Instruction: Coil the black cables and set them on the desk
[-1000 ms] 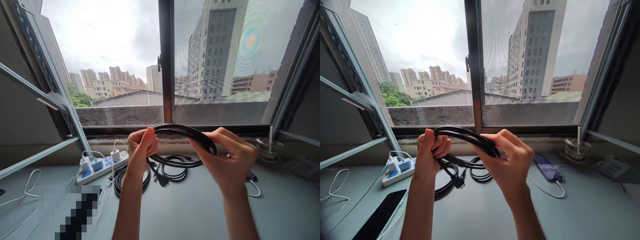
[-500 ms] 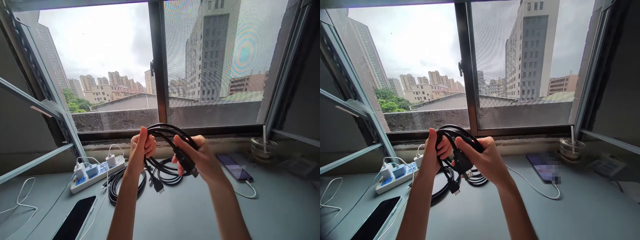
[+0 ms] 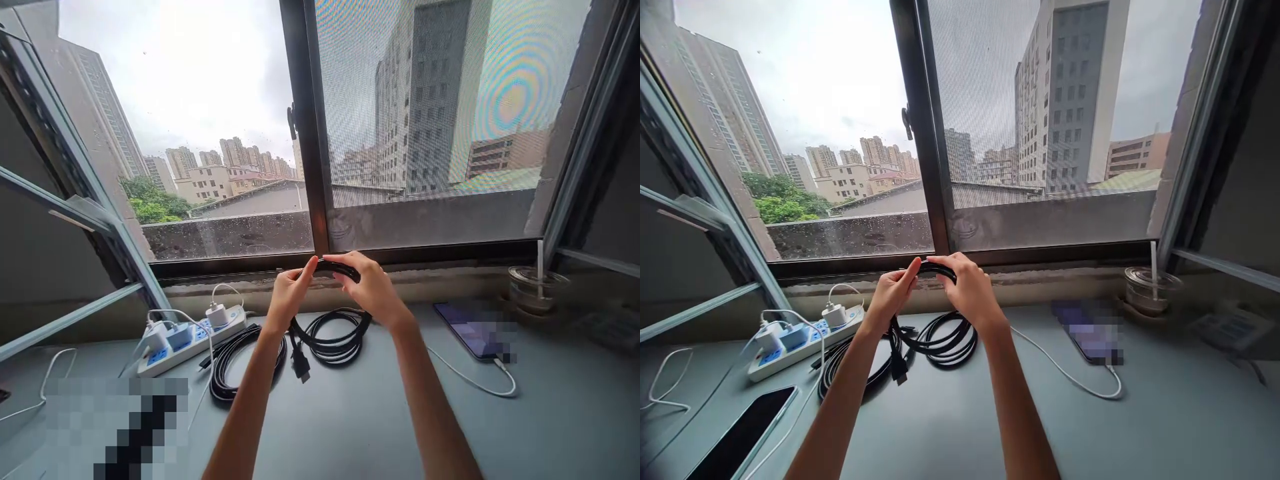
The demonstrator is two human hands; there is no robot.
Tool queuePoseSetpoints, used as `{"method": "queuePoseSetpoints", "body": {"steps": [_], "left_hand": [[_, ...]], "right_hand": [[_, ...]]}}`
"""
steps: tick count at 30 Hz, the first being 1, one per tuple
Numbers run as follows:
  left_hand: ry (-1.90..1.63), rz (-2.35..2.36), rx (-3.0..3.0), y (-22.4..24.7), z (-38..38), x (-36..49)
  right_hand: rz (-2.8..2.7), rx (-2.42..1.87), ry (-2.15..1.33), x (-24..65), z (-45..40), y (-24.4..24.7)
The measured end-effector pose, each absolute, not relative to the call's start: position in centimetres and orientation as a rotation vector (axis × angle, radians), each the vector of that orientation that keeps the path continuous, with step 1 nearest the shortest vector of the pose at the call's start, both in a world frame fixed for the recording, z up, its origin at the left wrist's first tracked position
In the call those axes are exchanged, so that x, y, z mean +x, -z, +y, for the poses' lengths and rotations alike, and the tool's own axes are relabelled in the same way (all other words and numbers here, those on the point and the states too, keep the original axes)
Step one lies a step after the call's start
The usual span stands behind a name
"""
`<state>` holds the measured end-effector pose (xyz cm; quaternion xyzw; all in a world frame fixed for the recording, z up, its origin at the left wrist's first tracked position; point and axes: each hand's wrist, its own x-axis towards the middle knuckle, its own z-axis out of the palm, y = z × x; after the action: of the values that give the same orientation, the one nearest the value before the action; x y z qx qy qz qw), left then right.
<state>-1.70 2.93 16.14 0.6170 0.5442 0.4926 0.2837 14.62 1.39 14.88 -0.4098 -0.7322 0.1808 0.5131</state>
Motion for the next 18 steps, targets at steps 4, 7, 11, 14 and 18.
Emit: {"method": "queuePoseSetpoints", "body": {"steps": [4, 7, 11, 14, 18], "left_hand": [[-0.842, 1.882, 1.939, -14.6, 4.3, -2.8], [-0.381, 2.063, 1.945, -13.2, 5.4, -3.5], [-0.071, 2.048, 1.884, -10.0, 7.1, -3.5], [0.060, 2.125, 1.884, -7.3, 7.6, -2.4], [0.117, 2.243, 1.894, -5.2, 7.8, -1.1]], "right_hand": [[-1.708, -1.055, -0.612, 13.8, 7.5, -10.0], [-1.650, -1.213, -0.713, 13.6, 10.0, -6.6], [-1.682, -1.413, -0.822, 13.6, 10.7, -3.5], [-1.716, -1.577, -0.791, 13.4, 10.6, -1.9], [-1.743, -1.681, -0.717, 13.0, 10.2, -0.6]]}}
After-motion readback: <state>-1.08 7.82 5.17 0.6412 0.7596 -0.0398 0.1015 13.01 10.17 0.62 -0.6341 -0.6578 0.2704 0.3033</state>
